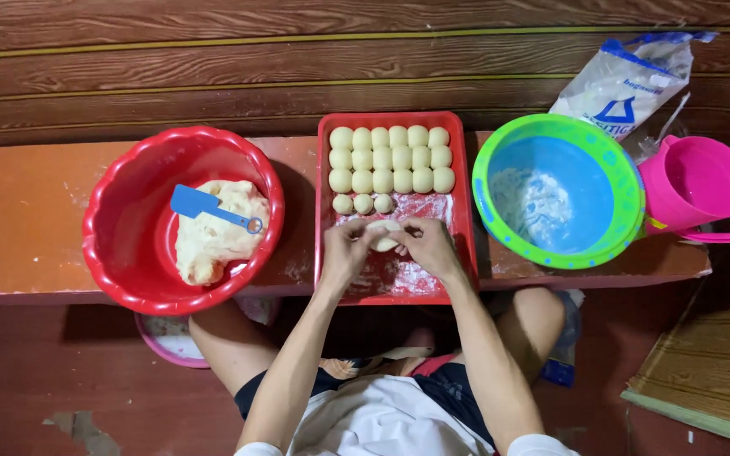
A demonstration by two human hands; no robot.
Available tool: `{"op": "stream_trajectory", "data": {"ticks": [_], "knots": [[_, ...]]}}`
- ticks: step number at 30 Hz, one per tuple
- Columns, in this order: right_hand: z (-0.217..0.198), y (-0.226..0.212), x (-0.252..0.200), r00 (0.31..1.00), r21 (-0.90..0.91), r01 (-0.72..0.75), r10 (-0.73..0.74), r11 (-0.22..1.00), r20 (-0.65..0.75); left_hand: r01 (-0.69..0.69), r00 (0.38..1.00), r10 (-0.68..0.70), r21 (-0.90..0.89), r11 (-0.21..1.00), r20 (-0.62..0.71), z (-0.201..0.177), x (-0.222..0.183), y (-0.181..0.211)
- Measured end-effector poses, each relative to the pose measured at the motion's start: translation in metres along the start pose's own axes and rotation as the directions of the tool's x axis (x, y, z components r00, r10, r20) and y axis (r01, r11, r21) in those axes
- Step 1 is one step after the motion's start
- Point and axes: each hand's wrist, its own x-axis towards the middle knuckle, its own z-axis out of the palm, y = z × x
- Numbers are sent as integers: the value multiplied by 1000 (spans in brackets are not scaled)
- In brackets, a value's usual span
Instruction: Shaping small pieces of dough into uniform balls and arranging them in a tray.
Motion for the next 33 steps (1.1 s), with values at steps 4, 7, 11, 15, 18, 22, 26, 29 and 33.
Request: {"op": "stream_trajectory", "data": {"ticks": [4, 7, 11, 15, 18, 22, 26, 29, 33], "knots": [[-1, 6, 11, 996, -29, 73, -75, 997, -57, 58, 995, -58, -10, 998, -85, 1, 5, 0], [1, 4, 13, 990, -70, 104, -110, 992, -92, 96, 995, -97, -17, 995, -32, 1, 7, 2], [9, -9, 5, 992, 53, 119, -116, 991, -51, 117, 993, -113, 84, 990, -41, -6, -2, 19], [24, 13, 13, 988, 102, 95, -81, 990, -130, 109, 990, -106, 22, 994, -96, -9, -1, 10], [27, 8, 1, 963, 32, 114, -103, 993, -248, 74, 994, -69, 68, 995, -82, -4, -5, 6], [25, -1, 3, 991, 221, 113, -95, 969, -89, 56, 994, -54, 21, 998, -98, -3, -9, 42], [17, 16, 6, 973, 206, 141, -97, 968, -209, 87, 988, -101, -115, 990, -121, -7, -7, 25], [15, 13, 11, 949, 198, 194, -134, 961, -284, 72, 996, -81, -222, 972, -34, 2, -4, 32], [23, 4, 7, 960, 181, 222, -183, 958, -211, 95, 995, -95, -65, 993, 1, -1, 2, 8]]}}
